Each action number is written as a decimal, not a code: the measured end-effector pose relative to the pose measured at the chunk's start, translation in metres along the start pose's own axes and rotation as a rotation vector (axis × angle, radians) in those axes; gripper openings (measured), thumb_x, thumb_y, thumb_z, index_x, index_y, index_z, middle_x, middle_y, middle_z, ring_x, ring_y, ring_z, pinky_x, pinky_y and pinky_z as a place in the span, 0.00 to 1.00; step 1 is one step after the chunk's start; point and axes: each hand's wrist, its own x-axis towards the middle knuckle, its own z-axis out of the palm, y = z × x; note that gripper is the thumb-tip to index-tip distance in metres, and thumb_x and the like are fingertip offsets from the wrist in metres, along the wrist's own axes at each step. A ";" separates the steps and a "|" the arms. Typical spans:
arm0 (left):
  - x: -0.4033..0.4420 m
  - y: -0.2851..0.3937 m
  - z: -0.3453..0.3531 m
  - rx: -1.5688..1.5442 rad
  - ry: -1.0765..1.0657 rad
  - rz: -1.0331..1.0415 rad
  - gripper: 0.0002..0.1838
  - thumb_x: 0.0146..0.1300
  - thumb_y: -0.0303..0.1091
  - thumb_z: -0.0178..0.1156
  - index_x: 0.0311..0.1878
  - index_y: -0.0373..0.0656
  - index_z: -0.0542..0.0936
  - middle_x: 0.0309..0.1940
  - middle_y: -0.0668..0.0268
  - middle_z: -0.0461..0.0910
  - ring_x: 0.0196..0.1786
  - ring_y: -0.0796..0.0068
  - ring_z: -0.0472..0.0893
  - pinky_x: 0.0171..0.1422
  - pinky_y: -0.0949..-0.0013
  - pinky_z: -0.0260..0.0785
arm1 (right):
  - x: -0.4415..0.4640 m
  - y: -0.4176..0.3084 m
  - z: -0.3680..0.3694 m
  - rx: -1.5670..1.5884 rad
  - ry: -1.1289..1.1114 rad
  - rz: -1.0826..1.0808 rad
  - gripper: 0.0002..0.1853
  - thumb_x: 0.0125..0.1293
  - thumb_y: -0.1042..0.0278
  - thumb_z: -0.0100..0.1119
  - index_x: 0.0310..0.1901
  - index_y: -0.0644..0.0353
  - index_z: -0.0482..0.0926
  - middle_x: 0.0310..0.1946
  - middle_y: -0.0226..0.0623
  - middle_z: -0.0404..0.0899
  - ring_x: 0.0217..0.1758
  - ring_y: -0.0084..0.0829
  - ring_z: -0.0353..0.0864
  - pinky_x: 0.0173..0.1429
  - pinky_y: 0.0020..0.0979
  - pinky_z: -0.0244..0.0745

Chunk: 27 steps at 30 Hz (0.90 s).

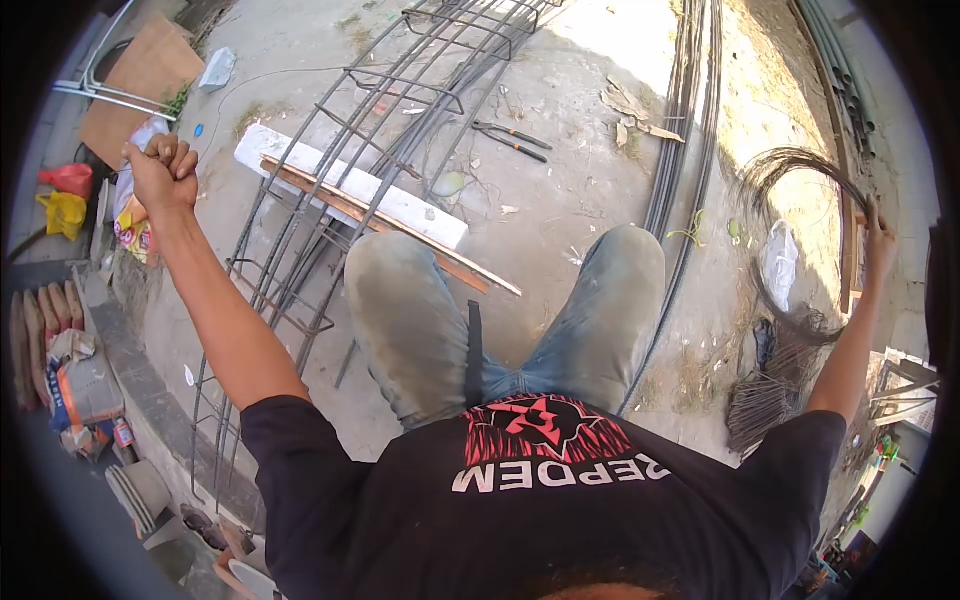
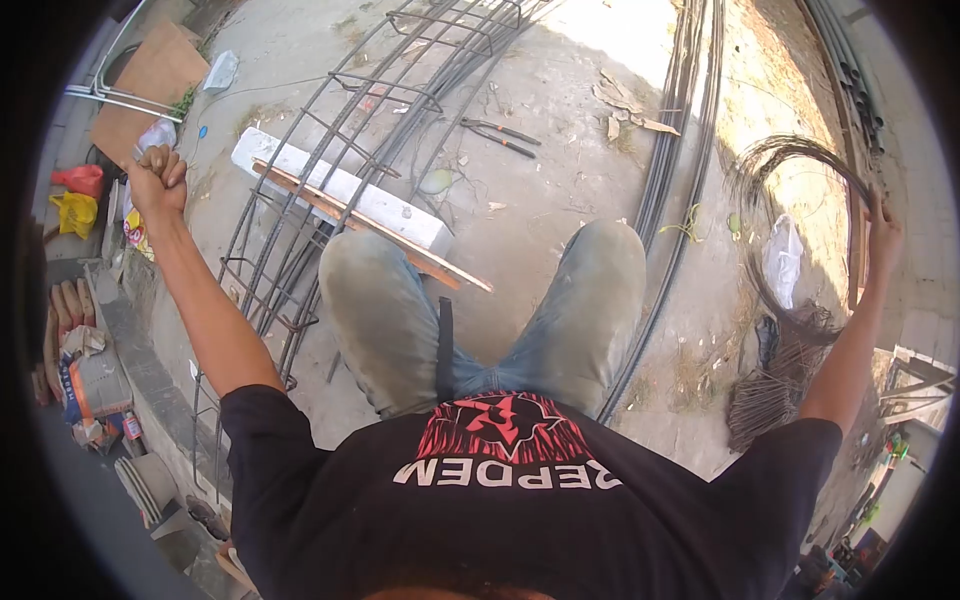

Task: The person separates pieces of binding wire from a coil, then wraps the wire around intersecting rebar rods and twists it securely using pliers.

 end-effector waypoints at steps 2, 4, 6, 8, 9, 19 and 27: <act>-0.007 0.001 -0.044 -0.160 -0.065 -0.057 0.42 0.81 0.72 0.28 0.24 0.45 0.66 0.19 0.71 0.56 0.17 0.79 0.50 0.19 0.73 0.46 | 0.002 0.030 0.002 -0.146 0.135 0.065 0.46 0.65 0.14 0.52 0.53 0.54 0.92 0.39 0.41 0.90 0.44 0.37 0.87 0.53 0.40 0.77; -0.023 0.003 -0.077 -0.347 -0.146 -0.104 0.43 0.80 0.74 0.29 0.25 0.44 0.67 0.19 0.71 0.55 0.17 0.79 0.51 0.19 0.74 0.46 | -0.011 0.036 0.018 -0.247 0.260 0.168 0.46 0.65 0.12 0.47 0.54 0.49 0.91 0.44 0.43 0.91 0.49 0.43 0.89 0.57 0.45 0.78; -0.044 0.006 -0.085 -0.479 -0.174 -0.102 0.48 0.72 0.82 0.32 0.33 0.38 0.73 0.19 0.72 0.56 0.18 0.79 0.52 0.19 0.75 0.48 | -0.052 0.015 0.031 -0.241 0.212 0.135 0.45 0.66 0.12 0.44 0.53 0.48 0.91 0.45 0.44 0.91 0.50 0.46 0.88 0.57 0.47 0.79; -0.077 0.006 -0.058 -0.522 -0.073 -0.056 0.52 0.68 0.86 0.33 0.39 0.35 0.75 0.20 0.71 0.57 0.19 0.80 0.53 0.20 0.76 0.48 | -0.113 -0.017 0.077 -0.213 0.216 0.020 0.44 0.70 0.16 0.44 0.47 0.54 0.91 0.39 0.47 0.89 0.44 0.51 0.87 0.50 0.51 0.77; -0.082 0.004 -0.056 -0.576 -0.182 -0.024 0.54 0.68 0.86 0.32 0.43 0.32 0.75 0.22 0.71 0.58 0.20 0.80 0.54 0.20 0.76 0.49 | -0.129 -0.013 0.105 -0.189 0.013 -0.054 0.41 0.74 0.22 0.47 0.42 0.59 0.89 0.34 0.51 0.86 0.37 0.53 0.84 0.44 0.53 0.72; -0.097 0.023 0.073 -0.553 -0.405 0.053 0.41 0.80 0.72 0.36 0.42 0.38 0.79 0.21 0.73 0.62 0.21 0.84 0.59 0.19 0.77 0.49 | -0.287 -0.288 0.126 0.981 -0.573 -0.496 0.48 0.69 0.28 0.63 0.79 0.57 0.69 0.79 0.47 0.67 0.83 0.43 0.65 0.81 0.51 0.63; -0.036 0.005 0.029 -0.406 -0.099 0.192 0.29 0.82 0.64 0.48 0.47 0.43 0.76 0.23 0.74 0.64 0.18 0.85 0.59 0.19 0.77 0.51 | -0.335 -0.376 0.045 1.303 -1.940 -0.930 0.51 0.72 0.19 0.47 0.62 0.71 0.82 0.50 0.52 0.90 0.56 0.46 0.89 0.72 0.45 0.73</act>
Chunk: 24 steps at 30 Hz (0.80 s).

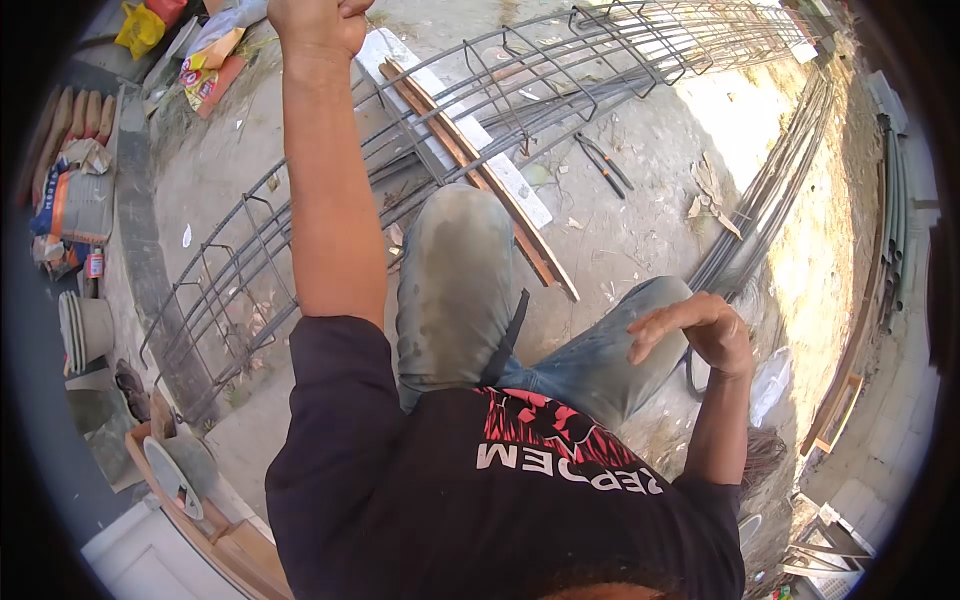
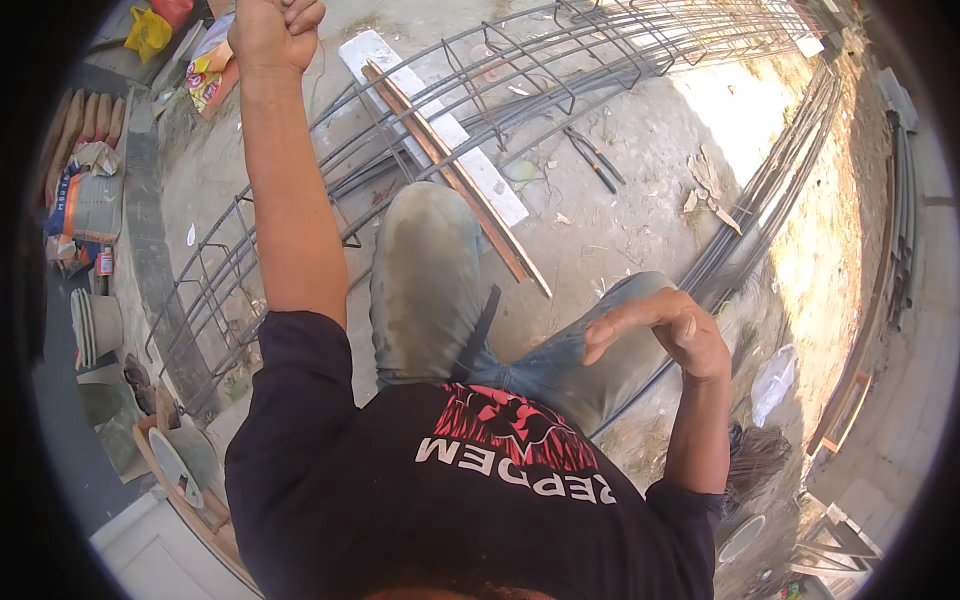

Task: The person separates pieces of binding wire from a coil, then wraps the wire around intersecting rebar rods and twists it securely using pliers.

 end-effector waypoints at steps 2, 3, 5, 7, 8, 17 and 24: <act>0.041 0.027 -0.105 -0.207 -0.388 -0.133 0.49 0.79 0.75 0.26 0.46 0.31 0.76 0.24 0.67 0.59 0.24 0.77 0.55 0.22 0.74 0.50 | -0.014 0.001 0.017 -0.122 -0.021 0.069 0.41 0.74 0.29 0.56 0.59 0.69 0.85 0.46 0.49 0.91 0.50 0.44 0.92 0.67 0.41 0.78; 0.032 0.040 -0.112 -0.196 -0.293 -0.128 0.49 0.79 0.74 0.24 0.45 0.30 0.76 0.24 0.67 0.59 0.24 0.77 0.56 0.22 0.74 0.51 | -0.019 0.006 0.026 -0.134 -0.008 0.099 0.38 0.74 0.33 0.61 0.59 0.68 0.85 0.46 0.48 0.91 0.50 0.42 0.92 0.65 0.40 0.78; 0.016 0.056 -0.127 -0.288 -0.241 -0.162 0.49 0.79 0.74 0.25 0.46 0.29 0.76 0.24 0.67 0.61 0.23 0.77 0.58 0.21 0.74 0.52 | -0.019 0.017 0.047 -0.194 0.186 0.235 0.31 0.73 0.42 0.67 0.59 0.67 0.85 0.47 0.47 0.91 0.51 0.41 0.91 0.65 0.39 0.79; 0.007 0.056 -0.130 -0.456 -0.265 -0.224 0.52 0.78 0.76 0.26 0.47 0.27 0.76 0.24 0.67 0.61 0.23 0.76 0.58 0.21 0.74 0.52 | -0.008 0.023 0.052 -0.313 0.516 0.454 0.26 0.72 0.51 0.70 0.58 0.67 0.85 0.48 0.47 0.91 0.55 0.41 0.90 0.66 0.39 0.78; -0.003 0.057 -0.123 -0.516 -0.255 -0.265 0.53 0.76 0.78 0.26 0.46 0.27 0.76 0.24 0.67 0.61 0.23 0.76 0.58 0.22 0.74 0.52 | -0.002 0.039 0.037 -0.415 0.692 0.407 0.25 0.73 0.54 0.69 0.60 0.67 0.83 0.53 0.50 0.88 0.59 0.41 0.88 0.67 0.40 0.77; -0.086 0.006 -0.070 -0.150 0.520 0.362 0.60 0.66 0.87 0.15 0.44 0.32 0.75 0.28 0.50 0.74 0.21 0.74 0.67 0.16 0.75 0.51 | 0.107 0.197 -0.044 0.202 0.949 0.773 0.45 0.71 0.51 0.65 0.81 0.68 0.59 0.78 0.65 0.64 0.79 0.60 0.68 0.79 0.57 0.65; -0.122 0.004 -0.049 0.310 0.417 0.085 0.35 0.85 0.62 0.41 0.52 0.35 0.80 0.27 0.65 0.75 0.20 0.82 0.65 0.16 0.79 0.51 | 0.111 0.248 -0.031 -0.871 1.117 1.058 0.38 0.68 0.56 0.67 0.75 0.63 0.66 0.75 0.55 0.68 0.76 0.63 0.70 0.77 0.58 0.68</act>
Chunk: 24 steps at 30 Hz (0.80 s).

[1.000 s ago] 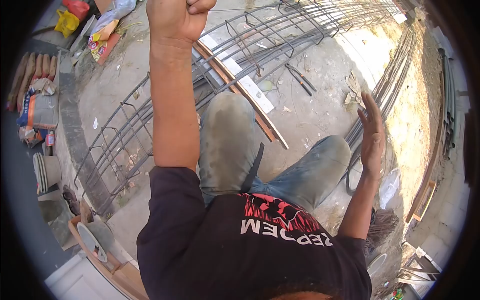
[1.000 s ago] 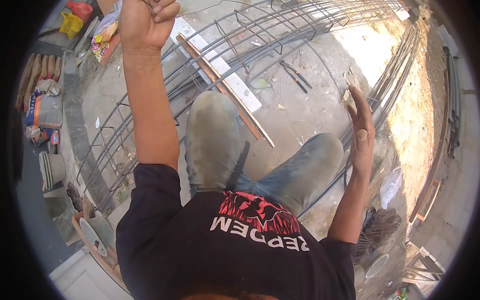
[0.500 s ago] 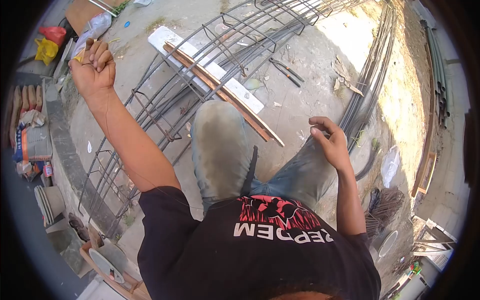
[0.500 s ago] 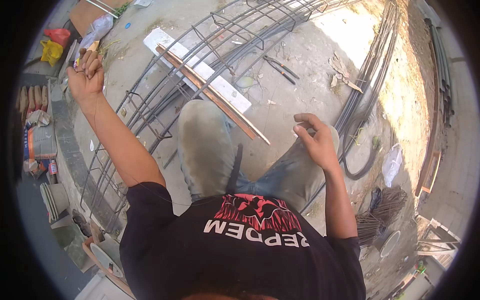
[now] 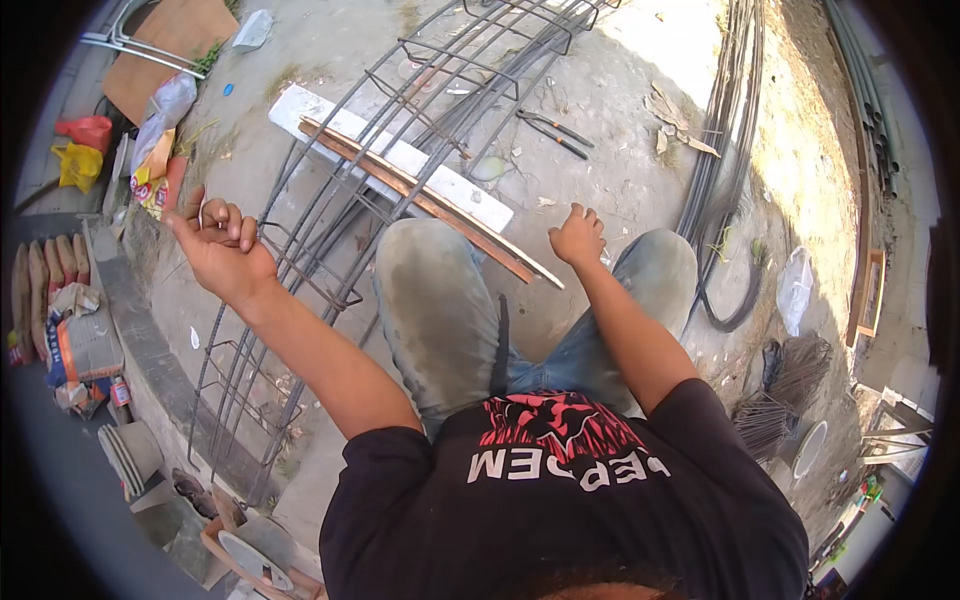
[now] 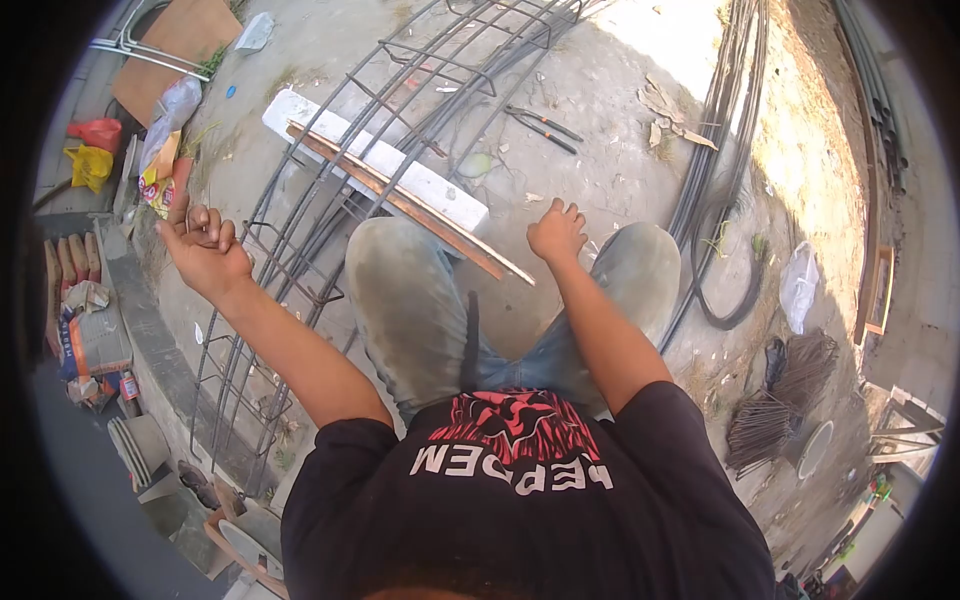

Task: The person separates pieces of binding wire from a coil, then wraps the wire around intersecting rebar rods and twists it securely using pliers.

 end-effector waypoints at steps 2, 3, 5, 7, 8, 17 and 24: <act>0.004 -0.015 0.015 0.174 -0.161 -0.089 0.29 0.85 0.56 0.46 0.52 0.36 0.83 0.25 0.70 0.74 0.21 0.85 0.63 0.19 0.80 0.49 | 0.019 0.014 0.023 0.054 -0.210 0.134 0.37 0.67 0.55 0.68 0.74 0.63 0.69 0.74 0.56 0.71 0.76 0.60 0.72 0.77 0.53 0.70; 0.009 -0.023 0.026 0.259 -0.230 -0.123 0.27 0.85 0.53 0.49 0.51 0.36 0.84 0.25 0.73 0.73 0.22 0.86 0.62 0.20 0.80 0.48 | 0.032 0.018 0.032 0.076 -0.312 0.187 0.37 0.67 0.55 0.69 0.73 0.63 0.70 0.74 0.57 0.72 0.75 0.58 0.74 0.76 0.50 0.71; 0.030 -0.043 0.049 0.505 -0.357 -0.195 0.27 0.84 0.52 0.50 0.51 0.36 0.87 0.23 0.75 0.72 0.23 0.87 0.64 0.21 0.79 0.49 | 0.045 0.019 0.036 0.238 -0.220 -0.010 0.35 0.66 0.53 0.69 0.70 0.65 0.76 0.68 0.58 0.78 0.70 0.55 0.80 0.73 0.48 0.75; 0.060 -0.075 0.069 0.690 -0.421 -0.226 0.26 0.83 0.50 0.51 0.47 0.36 0.89 0.23 0.77 0.72 0.23 0.86 0.65 0.24 0.76 0.54 | 0.053 0.004 0.026 0.402 -0.135 -0.189 0.32 0.66 0.52 0.70 0.65 0.65 0.81 0.61 0.59 0.84 0.64 0.52 0.85 0.68 0.46 0.78; 0.075 -0.096 0.079 0.779 -0.457 -0.149 0.26 0.82 0.50 0.52 0.47 0.36 0.90 0.23 0.75 0.73 0.24 0.85 0.67 0.27 0.73 0.58 | 0.052 -0.017 0.003 0.487 -0.097 -0.269 0.30 0.66 0.52 0.70 0.63 0.65 0.83 0.56 0.59 0.86 0.61 0.51 0.87 0.66 0.45 0.80; 0.178 -0.248 0.113 1.575 -0.729 0.059 0.20 0.71 0.55 0.63 0.57 0.55 0.91 0.55 0.49 0.88 0.61 0.45 0.86 0.67 0.52 0.77 | 0.039 -0.137 -0.047 0.394 -0.048 -0.650 0.23 0.67 0.53 0.70 0.54 0.65 0.88 0.42 0.58 0.89 0.48 0.55 0.90 0.56 0.48 0.84; 0.168 -0.230 0.091 1.615 -0.687 0.050 0.25 0.68 0.61 0.66 0.55 0.54 0.92 0.51 0.51 0.90 0.56 0.49 0.88 0.63 0.51 0.79 | 0.035 -0.149 -0.037 0.366 -0.060 -0.633 0.19 0.70 0.53 0.67 0.42 0.64 0.91 0.37 0.59 0.88 0.43 0.59 0.89 0.51 0.53 0.84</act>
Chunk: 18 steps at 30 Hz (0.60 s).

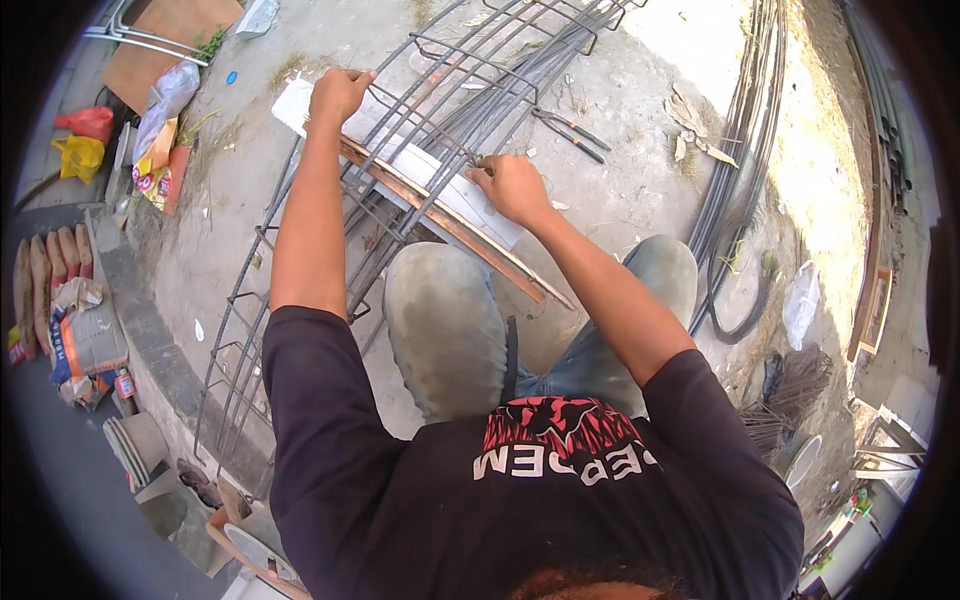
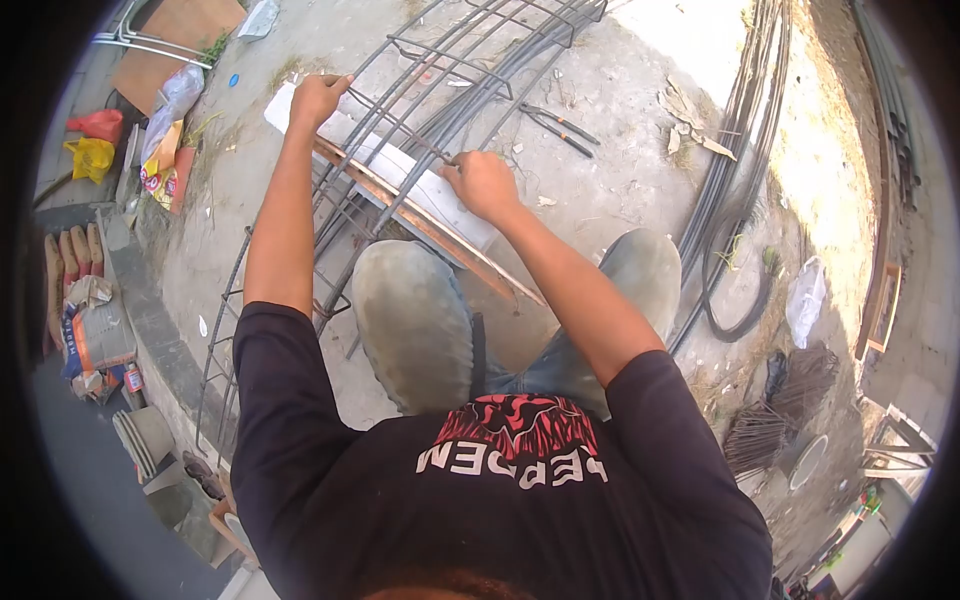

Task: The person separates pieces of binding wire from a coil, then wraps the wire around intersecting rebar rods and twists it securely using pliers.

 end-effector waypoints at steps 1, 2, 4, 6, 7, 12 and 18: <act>-0.005 -0.003 -0.003 0.007 0.006 -0.003 0.26 0.68 0.62 0.67 0.55 0.53 0.92 0.50 0.51 0.90 0.56 0.49 0.88 0.63 0.51 0.79 | 0.002 0.000 0.002 -0.025 0.001 -0.015 0.18 0.70 0.54 0.66 0.41 0.64 0.90 0.36 0.59 0.88 0.42 0.59 0.89 0.51 0.53 0.83; -0.009 -0.006 -0.003 -0.027 0.008 -0.019 0.27 0.67 0.62 0.68 0.55 0.52 0.92 0.48 0.51 0.91 0.54 0.50 0.89 0.62 0.52 0.79 | 0.003 -0.001 0.003 -0.051 0.001 -0.030 0.18 0.71 0.54 0.64 0.40 0.63 0.90 0.36 0.59 0.88 0.42 0.59 0.89 0.51 0.53 0.83; -0.016 -0.010 -0.005 -0.095 0.020 -0.047 0.28 0.65 0.63 0.69 0.54 0.49 0.92 0.44 0.50 0.91 0.51 0.51 0.90 0.59 0.55 0.79 | 0.004 -0.003 0.005 -0.103 0.000 -0.065 0.18 0.73 0.56 0.62 0.38 0.63 0.90 0.35 0.59 0.87 0.42 0.59 0.88 0.50 0.54 0.83; -0.017 -0.008 -0.006 -0.073 0.038 -0.052 0.28 0.64 0.63 0.70 0.54 0.49 0.92 0.44 0.51 0.92 0.51 0.52 0.91 0.59 0.55 0.79 | 0.005 0.000 0.008 -0.161 -0.003 -0.099 0.17 0.74 0.57 0.60 0.38 0.63 0.90 0.35 0.59 0.87 0.42 0.59 0.88 0.50 0.54 0.83; -0.018 -0.007 -0.005 -0.063 0.046 -0.055 0.29 0.64 0.63 0.70 0.54 0.49 0.92 0.43 0.51 0.92 0.50 0.52 0.91 0.59 0.55 0.79 | 0.006 0.003 0.009 -0.153 -0.002 -0.115 0.17 0.74 0.57 0.60 0.37 0.63 0.90 0.35 0.58 0.88 0.42 0.59 0.88 0.50 0.54 0.83; -0.020 -0.005 -0.003 -0.056 0.062 -0.077 0.29 0.65 0.64 0.70 0.54 0.49 0.93 0.43 0.52 0.92 0.50 0.53 0.91 0.59 0.55 0.79 | 0.005 0.003 0.007 -0.158 -0.043 -0.121 0.18 0.74 0.56 0.59 0.38 0.63 0.90 0.38 0.57 0.88 0.43 0.56 0.89 0.49 0.53 0.82; -0.019 -0.004 -0.005 -0.053 0.025 -0.124 0.27 0.65 0.65 0.69 0.56 0.55 0.92 0.50 0.52 0.91 0.55 0.51 0.89 0.60 0.51 0.80 | -0.020 -0.014 -0.018 -0.040 0.229 -0.159 0.17 0.72 0.52 0.65 0.47 0.59 0.88 0.41 0.48 0.90 0.41 0.51 0.90 0.45 0.48 0.84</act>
